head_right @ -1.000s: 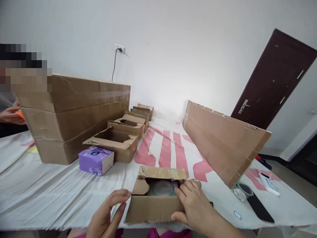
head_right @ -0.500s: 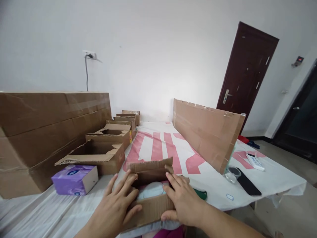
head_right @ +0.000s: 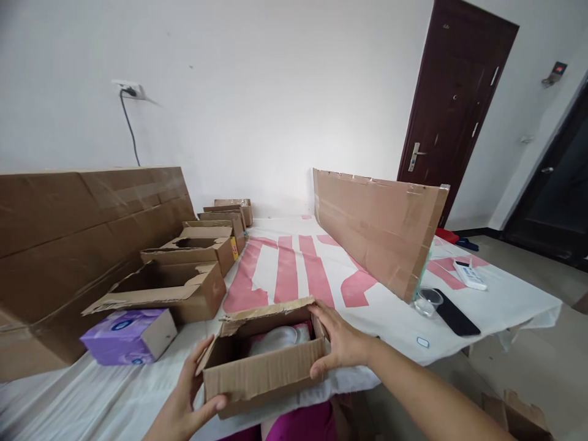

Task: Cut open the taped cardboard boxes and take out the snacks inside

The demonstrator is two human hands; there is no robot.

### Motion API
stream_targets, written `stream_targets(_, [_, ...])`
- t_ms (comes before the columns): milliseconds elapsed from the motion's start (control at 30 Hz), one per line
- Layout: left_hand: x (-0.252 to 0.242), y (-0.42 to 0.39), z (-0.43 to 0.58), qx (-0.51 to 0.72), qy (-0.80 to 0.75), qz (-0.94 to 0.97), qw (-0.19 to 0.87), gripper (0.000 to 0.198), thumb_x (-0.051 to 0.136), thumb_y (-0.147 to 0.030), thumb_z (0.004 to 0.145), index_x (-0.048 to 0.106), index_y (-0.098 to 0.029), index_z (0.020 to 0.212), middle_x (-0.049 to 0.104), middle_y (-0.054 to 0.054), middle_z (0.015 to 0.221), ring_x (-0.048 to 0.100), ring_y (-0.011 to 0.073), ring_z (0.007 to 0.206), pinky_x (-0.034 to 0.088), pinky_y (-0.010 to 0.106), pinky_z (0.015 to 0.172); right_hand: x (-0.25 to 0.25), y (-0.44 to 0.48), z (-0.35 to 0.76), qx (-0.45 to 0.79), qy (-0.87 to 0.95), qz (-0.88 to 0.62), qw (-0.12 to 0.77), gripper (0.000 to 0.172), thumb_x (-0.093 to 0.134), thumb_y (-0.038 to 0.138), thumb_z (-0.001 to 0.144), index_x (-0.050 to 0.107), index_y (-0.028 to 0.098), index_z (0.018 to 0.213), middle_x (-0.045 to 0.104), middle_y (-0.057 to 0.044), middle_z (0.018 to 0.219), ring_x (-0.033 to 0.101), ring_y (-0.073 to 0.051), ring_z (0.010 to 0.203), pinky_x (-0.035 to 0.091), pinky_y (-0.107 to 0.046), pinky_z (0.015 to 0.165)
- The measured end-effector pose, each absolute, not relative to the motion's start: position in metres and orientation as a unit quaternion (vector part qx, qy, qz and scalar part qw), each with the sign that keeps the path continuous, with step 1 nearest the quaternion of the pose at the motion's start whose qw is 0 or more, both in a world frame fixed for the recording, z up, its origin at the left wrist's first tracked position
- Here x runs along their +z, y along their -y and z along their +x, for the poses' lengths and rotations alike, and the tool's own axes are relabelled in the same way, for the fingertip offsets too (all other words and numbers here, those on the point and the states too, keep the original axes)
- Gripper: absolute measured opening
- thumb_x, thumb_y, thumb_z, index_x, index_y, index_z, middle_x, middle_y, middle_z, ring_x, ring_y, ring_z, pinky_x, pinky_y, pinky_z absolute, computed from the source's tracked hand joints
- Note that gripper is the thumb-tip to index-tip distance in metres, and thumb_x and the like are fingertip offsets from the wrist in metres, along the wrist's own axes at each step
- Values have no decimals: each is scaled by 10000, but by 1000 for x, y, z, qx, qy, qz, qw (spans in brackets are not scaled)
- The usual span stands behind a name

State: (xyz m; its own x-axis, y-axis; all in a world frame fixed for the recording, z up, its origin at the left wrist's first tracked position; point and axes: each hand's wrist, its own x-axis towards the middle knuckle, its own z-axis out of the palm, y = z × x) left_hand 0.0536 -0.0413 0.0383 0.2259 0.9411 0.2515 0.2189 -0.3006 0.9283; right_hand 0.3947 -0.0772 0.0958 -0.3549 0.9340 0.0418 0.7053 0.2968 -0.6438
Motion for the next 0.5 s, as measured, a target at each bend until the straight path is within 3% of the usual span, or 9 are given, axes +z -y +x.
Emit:
stream_targets(100, [28,41,70,514,-417,631,405,1202,773,-675,489,211,-245,1461,347,167,1504,349,399,1361,284,540,1118,67,70,395,314,766,-489,276,1473,772,729,430,-54,159,1509,-3,-222,1571,5,-355,1450,83,-524,1167])
stream_targets(200, [26,34,76,509,-433,589,455,1194,750,-739,431,339,-189,1408,532,176,1357,420,426,1304,319,569,1092,68,63,385,344,746,-482,304,1533,786,721,410,-142,160,1493,-32,-216,1571,-14,-338,1452,63,-491,1175])
stream_targets(267, [28,24,70,472,-462,547,515,1020,740,-742,446,518,-161,1255,664,157,1174,522,434,1204,389,576,1041,89,59,373,356,731,-502,295,1446,773,711,474,-100,194,1504,27,-194,1570,45,-330,1450,116,-486,1171])
stream_targets(333, [32,11,58,438,-484,500,569,919,738,-741,439,603,-161,1140,726,126,1037,582,432,1127,455,567,982,121,54,360,370,722,-529,249,1279,699,736,579,-23,245,1515,117,-176,1555,146,-352,1428,189,-535,1141])
stream_targets(500, [41,-10,38,430,-502,420,622,997,707,-796,358,624,-238,1180,766,88,919,609,435,1094,514,556,918,186,44,332,360,731,-555,170,1228,663,775,578,47,275,1517,214,-211,1508,271,-458,1353,297,-650,1028])
